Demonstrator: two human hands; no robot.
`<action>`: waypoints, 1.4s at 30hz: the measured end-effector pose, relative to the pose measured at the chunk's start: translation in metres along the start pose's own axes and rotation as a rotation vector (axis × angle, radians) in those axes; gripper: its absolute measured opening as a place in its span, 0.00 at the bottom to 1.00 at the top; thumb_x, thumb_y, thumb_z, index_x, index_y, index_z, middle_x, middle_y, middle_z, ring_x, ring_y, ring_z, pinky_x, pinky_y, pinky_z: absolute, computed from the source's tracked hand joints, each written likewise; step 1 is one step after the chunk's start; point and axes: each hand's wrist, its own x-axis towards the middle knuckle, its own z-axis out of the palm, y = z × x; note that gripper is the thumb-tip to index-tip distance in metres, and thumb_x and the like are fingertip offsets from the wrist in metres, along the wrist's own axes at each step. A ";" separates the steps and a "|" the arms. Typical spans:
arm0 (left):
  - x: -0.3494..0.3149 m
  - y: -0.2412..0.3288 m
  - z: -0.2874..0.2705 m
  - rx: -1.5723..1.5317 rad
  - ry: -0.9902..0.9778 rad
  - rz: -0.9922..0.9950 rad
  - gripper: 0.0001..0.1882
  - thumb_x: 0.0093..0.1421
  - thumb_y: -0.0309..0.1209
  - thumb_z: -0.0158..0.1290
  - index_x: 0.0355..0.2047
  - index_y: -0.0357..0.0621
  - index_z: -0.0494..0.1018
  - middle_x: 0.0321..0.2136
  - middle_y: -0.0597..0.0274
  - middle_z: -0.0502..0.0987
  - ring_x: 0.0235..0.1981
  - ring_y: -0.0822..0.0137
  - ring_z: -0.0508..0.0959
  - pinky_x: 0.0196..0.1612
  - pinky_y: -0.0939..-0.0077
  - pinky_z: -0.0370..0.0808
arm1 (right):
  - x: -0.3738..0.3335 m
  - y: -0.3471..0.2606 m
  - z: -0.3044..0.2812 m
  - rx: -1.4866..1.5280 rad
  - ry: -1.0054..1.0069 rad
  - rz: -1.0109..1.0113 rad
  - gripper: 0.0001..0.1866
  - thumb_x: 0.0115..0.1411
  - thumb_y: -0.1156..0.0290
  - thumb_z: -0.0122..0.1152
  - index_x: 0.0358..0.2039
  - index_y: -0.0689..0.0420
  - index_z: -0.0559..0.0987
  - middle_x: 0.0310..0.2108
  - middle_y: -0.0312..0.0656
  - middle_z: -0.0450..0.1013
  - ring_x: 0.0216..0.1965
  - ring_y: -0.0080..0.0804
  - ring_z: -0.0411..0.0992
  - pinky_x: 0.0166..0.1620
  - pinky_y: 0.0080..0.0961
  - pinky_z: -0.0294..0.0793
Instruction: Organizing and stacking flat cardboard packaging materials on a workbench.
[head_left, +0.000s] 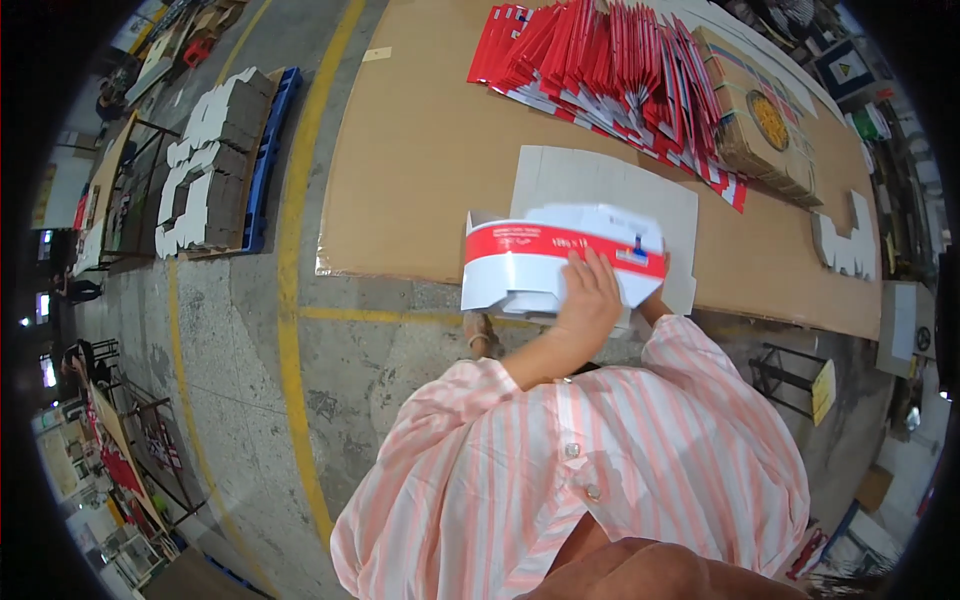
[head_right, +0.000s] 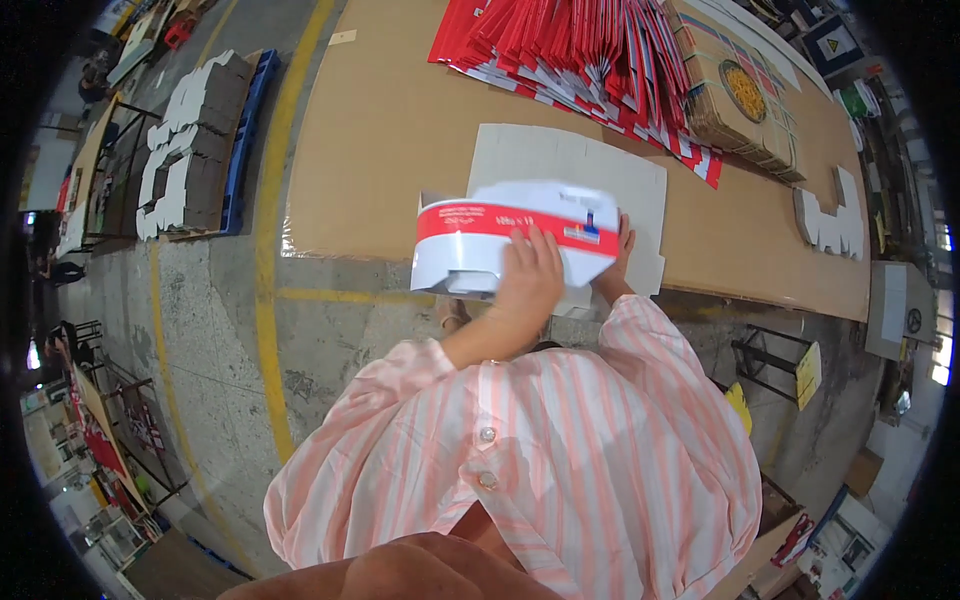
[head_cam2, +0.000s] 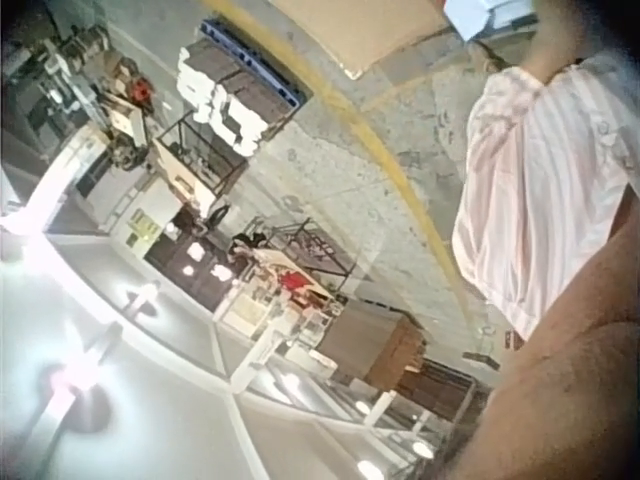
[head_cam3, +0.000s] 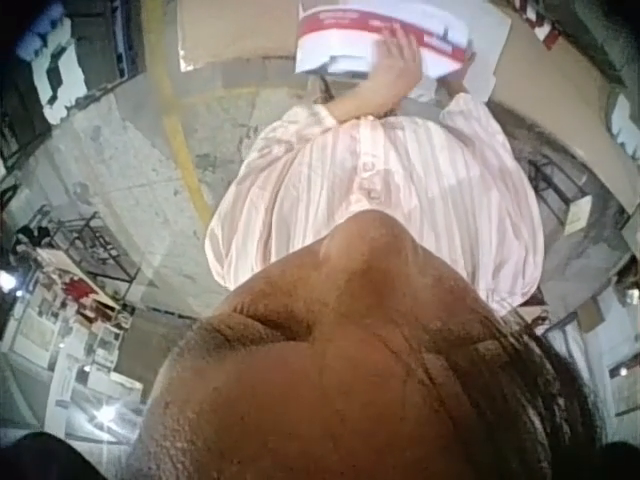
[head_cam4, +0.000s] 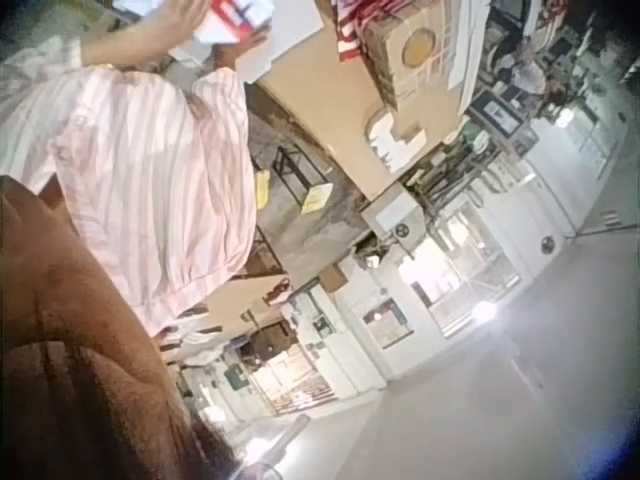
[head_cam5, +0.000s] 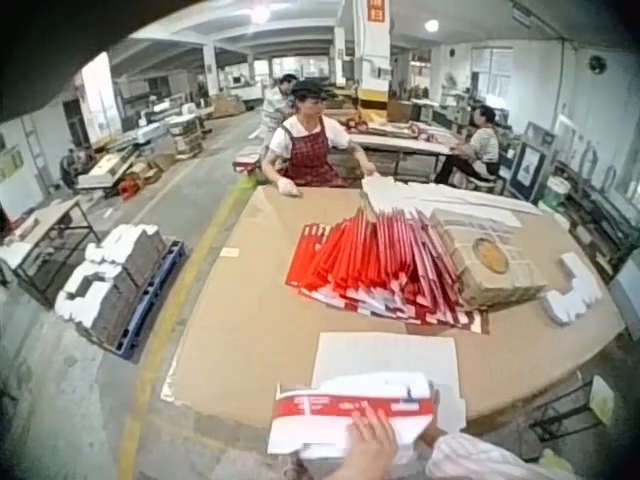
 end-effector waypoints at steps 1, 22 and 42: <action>-0.004 0.006 0.005 0.008 -0.006 -0.005 0.26 0.45 0.27 0.49 0.47 0.29 0.64 0.47 0.37 0.66 0.45 0.44 0.69 0.44 0.57 0.67 | -0.001 -0.002 0.000 -0.596 0.045 -0.046 0.38 0.50 0.50 0.51 0.59 0.53 0.56 0.62 0.47 0.42 0.64 0.48 0.34 0.60 0.52 0.35; -0.188 -0.280 0.159 -2.454 1.154 -1.077 0.35 0.53 0.53 0.48 0.55 0.43 0.58 0.52 0.62 0.65 0.53 0.60 0.64 0.54 0.63 0.61 | -0.002 -0.018 0.001 -1.212 0.065 -0.127 0.34 0.58 0.54 0.44 0.60 0.57 0.51 0.61 0.52 0.46 0.62 0.50 0.42 0.59 0.49 0.40; -0.159 -0.260 0.180 -1.930 0.710 -1.566 0.17 0.48 0.20 0.57 0.39 0.30 0.70 0.39 0.54 0.73 0.39 0.63 0.74 0.45 0.72 0.71 | 0.013 -0.057 0.037 -1.139 0.005 -0.102 0.35 0.54 0.52 0.48 0.58 0.55 0.55 0.59 0.55 0.47 0.61 0.55 0.42 0.58 0.54 0.39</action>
